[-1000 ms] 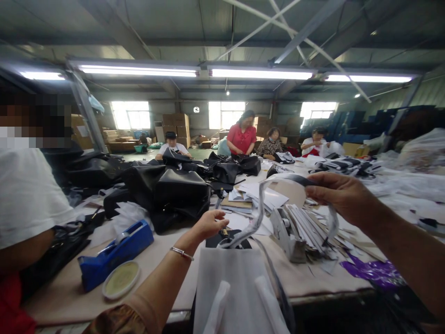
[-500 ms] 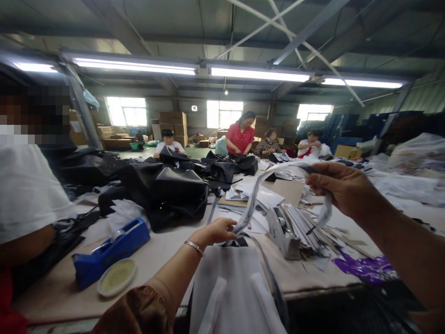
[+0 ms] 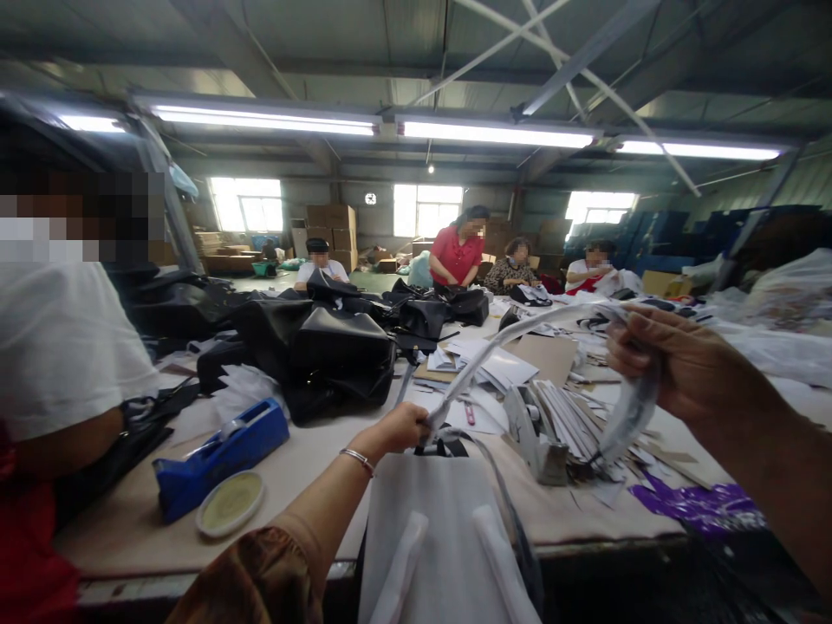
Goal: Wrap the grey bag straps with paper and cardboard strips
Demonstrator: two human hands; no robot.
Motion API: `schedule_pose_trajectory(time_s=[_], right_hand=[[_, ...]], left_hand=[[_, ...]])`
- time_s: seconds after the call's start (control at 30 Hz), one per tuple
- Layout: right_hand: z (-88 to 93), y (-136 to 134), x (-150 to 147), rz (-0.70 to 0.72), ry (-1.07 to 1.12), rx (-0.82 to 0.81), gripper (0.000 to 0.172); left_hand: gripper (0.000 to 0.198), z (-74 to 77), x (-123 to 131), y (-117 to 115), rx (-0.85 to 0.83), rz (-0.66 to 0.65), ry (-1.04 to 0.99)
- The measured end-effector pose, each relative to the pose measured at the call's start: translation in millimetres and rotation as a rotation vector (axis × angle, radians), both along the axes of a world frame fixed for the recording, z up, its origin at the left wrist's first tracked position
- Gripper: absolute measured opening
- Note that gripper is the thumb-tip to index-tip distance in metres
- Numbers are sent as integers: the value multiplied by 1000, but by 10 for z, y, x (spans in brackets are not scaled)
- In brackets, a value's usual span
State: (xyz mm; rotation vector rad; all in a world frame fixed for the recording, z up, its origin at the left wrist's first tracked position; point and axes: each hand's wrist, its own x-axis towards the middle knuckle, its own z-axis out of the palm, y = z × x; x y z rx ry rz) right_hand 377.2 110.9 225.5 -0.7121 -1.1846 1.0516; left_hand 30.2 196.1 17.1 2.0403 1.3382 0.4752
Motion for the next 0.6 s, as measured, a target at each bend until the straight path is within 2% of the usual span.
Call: schedule_pose_trajectory(time_s=[0.1, 0.2, 0.27, 0.33, 0.43, 0.5, 0.53, 0.6], right_hand=[[20, -101, -16, 87, 32, -30, 20], [15, -263, -2, 137, 51, -107, 44], [-119, -400, 24, 217, 26, -203, 53], [-419, -525, 18, 354, -4, -326, 58], [-1085, -624, -161, 610, 37, -563, 77], [-1506, -625, -412, 784, 122, -637, 88], [-1671, -611, -562, 792, 160, -674, 83], [-1890, -559, -861, 854, 224, -632, 81]], left_hand=[[26, -68, -55, -9, -61, 16, -25], [24, -98, -59, -30, -77, 30, -69], [21, -110, -45, -42, -70, 37, -107], [19, -120, -31, -56, -59, 43, -145], [17, -127, -14, -92, -34, 53, -179], [18, -117, 1, -126, -18, 54, -184], [18, -107, 11, -145, -11, 53, -182], [19, -78, 33, -184, 1, 49, -172]])
